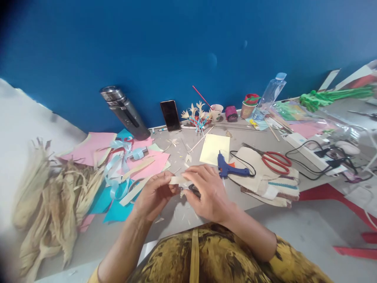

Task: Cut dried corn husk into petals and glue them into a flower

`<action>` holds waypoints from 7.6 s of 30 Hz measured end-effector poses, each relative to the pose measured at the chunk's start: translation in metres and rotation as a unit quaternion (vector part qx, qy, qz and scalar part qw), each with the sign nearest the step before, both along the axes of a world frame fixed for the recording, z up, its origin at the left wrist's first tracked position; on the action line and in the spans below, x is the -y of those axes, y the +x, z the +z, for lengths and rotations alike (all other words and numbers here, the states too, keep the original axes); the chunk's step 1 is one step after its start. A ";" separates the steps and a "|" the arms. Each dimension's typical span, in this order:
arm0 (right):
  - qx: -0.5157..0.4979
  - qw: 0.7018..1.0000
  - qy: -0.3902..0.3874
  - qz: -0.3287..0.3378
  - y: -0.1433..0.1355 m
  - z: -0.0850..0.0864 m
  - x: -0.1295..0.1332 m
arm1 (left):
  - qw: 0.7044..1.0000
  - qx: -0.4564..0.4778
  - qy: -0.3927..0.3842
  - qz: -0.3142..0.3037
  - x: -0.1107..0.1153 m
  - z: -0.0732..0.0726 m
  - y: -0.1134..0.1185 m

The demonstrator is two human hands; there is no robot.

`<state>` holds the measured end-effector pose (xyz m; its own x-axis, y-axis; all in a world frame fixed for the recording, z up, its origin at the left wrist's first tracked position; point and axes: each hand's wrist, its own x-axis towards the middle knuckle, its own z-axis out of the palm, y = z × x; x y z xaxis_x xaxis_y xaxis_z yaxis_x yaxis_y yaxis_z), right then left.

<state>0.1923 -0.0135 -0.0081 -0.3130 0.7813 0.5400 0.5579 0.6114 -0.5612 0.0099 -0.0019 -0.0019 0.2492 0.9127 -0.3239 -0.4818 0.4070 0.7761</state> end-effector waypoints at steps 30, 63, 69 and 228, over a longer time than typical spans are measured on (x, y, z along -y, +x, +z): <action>-0.225 0.908 -0.354 0.024 -0.026 -0.012 0.007 | 0.959 -0.223 0.145 0.100 0.028 -0.022 0.009; -0.245 0.868 -0.420 0.103 -0.012 -0.018 0.003 | 0.996 -0.026 0.023 0.077 0.035 -0.029 0.008; 0.047 0.949 -0.311 -0.018 0.000 -0.028 0.003 | 0.994 -0.039 0.045 0.092 0.032 -0.023 -0.001; -0.265 0.783 -0.536 0.172 -0.014 -0.026 0.020 | 0.968 -0.191 0.124 0.104 0.036 -0.004 -0.011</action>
<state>0.1779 -0.0340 -0.0336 -0.5578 0.7938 -0.2426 -0.0212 -0.3058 -0.9519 -0.0006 -0.0376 -0.0062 -0.0431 0.9917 -0.1215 -0.1918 0.1112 0.9751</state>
